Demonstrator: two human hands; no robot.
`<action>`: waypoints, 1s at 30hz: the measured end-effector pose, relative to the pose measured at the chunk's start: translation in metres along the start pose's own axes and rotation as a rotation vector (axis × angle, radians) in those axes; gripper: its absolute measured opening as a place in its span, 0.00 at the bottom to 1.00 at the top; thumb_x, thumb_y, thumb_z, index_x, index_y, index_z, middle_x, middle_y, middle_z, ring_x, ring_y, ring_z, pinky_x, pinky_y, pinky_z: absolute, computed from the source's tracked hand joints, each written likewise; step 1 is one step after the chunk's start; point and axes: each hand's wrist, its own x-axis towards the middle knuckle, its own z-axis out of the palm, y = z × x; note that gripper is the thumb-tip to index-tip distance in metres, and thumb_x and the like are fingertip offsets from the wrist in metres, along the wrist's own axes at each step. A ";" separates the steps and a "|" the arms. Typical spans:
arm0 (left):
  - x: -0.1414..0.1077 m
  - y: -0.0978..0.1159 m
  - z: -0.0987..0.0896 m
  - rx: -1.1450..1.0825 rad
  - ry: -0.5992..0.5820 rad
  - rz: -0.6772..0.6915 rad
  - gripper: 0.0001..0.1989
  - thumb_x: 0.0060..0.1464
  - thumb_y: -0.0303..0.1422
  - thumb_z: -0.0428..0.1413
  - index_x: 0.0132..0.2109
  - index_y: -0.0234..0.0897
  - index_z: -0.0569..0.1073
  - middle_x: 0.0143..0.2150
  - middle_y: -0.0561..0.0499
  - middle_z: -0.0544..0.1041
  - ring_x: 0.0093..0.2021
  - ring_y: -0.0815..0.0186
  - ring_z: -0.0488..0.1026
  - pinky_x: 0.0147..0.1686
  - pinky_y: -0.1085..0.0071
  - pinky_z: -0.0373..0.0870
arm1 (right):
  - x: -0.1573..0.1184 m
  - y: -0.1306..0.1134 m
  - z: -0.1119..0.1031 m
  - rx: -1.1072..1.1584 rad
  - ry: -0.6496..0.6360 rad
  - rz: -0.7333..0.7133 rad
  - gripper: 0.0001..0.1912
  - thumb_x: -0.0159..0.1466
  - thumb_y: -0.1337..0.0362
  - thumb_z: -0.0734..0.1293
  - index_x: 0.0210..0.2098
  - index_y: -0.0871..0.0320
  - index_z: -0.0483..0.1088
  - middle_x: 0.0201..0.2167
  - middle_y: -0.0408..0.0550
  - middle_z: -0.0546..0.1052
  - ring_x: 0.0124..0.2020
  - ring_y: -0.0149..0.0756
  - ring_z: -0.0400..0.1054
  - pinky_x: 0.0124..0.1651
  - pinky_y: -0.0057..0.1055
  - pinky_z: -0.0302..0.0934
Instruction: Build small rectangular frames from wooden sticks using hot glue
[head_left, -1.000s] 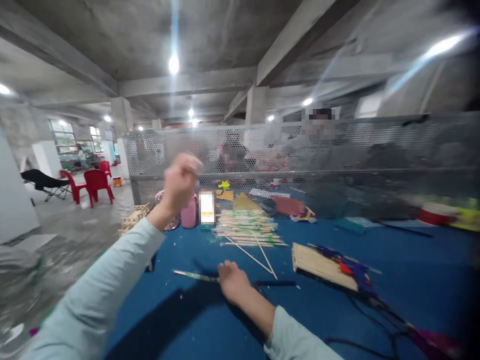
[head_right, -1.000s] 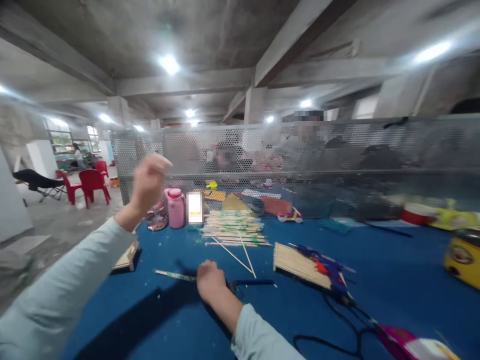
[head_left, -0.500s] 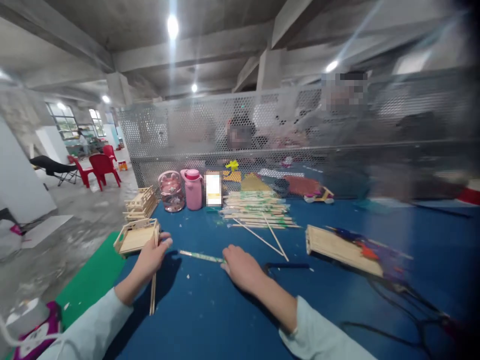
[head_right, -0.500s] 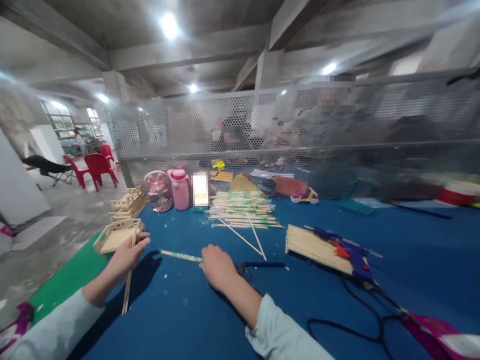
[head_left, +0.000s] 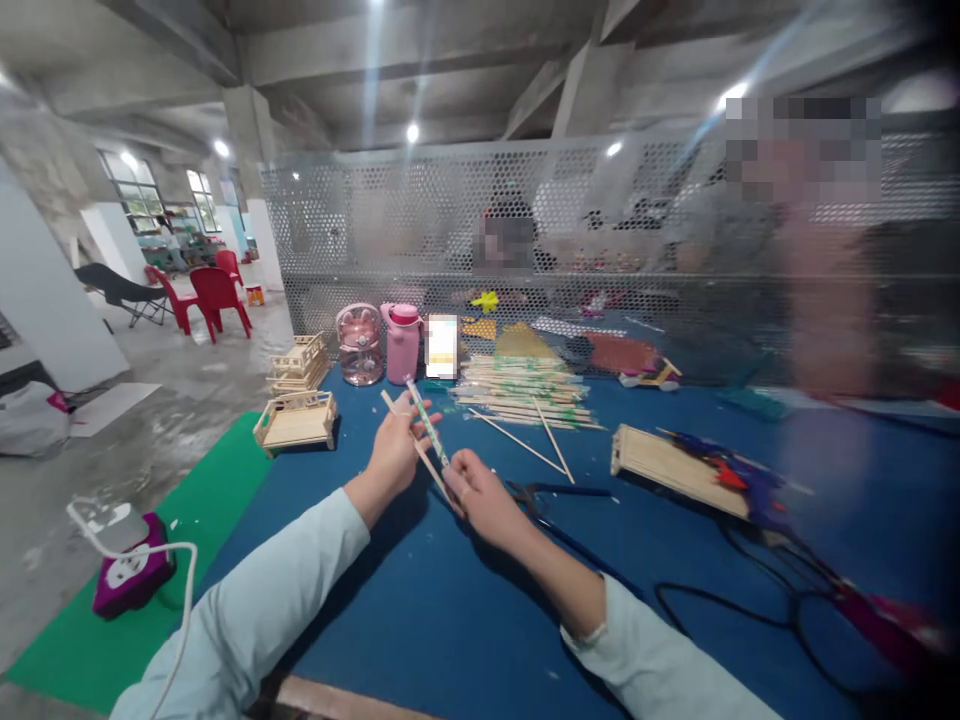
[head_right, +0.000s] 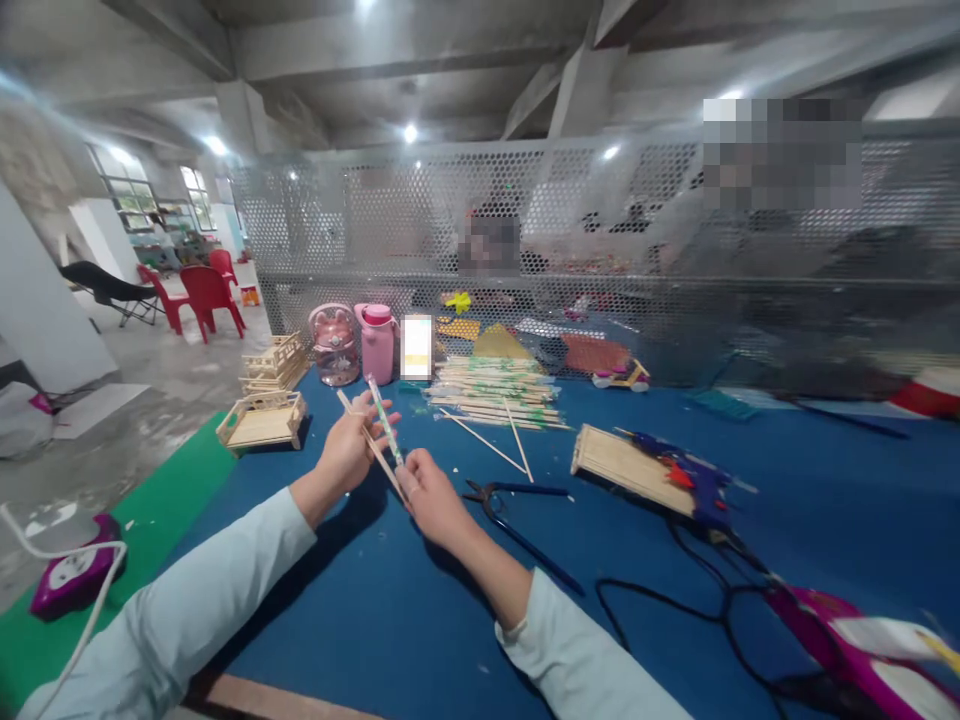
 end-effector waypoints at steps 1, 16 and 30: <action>-0.001 0.002 0.006 -0.024 -0.036 0.028 0.08 0.54 0.34 0.52 0.42 0.39 0.66 0.26 0.56 0.68 0.23 0.74 0.67 0.27 0.77 0.65 | -0.002 0.001 0.004 0.050 -0.003 -0.003 0.11 0.65 0.56 0.49 0.32 0.55 0.54 0.16 0.34 0.60 0.17 0.29 0.57 0.21 0.24 0.53; -0.022 -0.038 0.016 0.200 -0.387 0.041 0.12 0.54 0.40 0.52 0.30 0.35 0.65 0.22 0.55 0.67 0.24 0.72 0.67 0.27 0.77 0.63 | -0.009 -0.005 -0.025 0.079 0.202 -0.017 0.14 0.58 0.54 0.59 0.25 0.56 0.68 0.26 0.47 0.73 0.31 0.37 0.66 0.36 0.31 0.55; -0.043 0.001 0.012 0.615 -0.934 -0.500 0.16 0.52 0.47 0.51 0.31 0.37 0.64 0.16 0.62 0.52 0.13 0.77 0.45 0.12 0.81 0.43 | 0.003 0.019 -0.081 0.916 0.713 0.120 0.17 0.58 0.51 0.61 0.25 0.59 0.68 0.21 0.42 0.72 0.24 0.29 0.66 0.27 0.27 0.60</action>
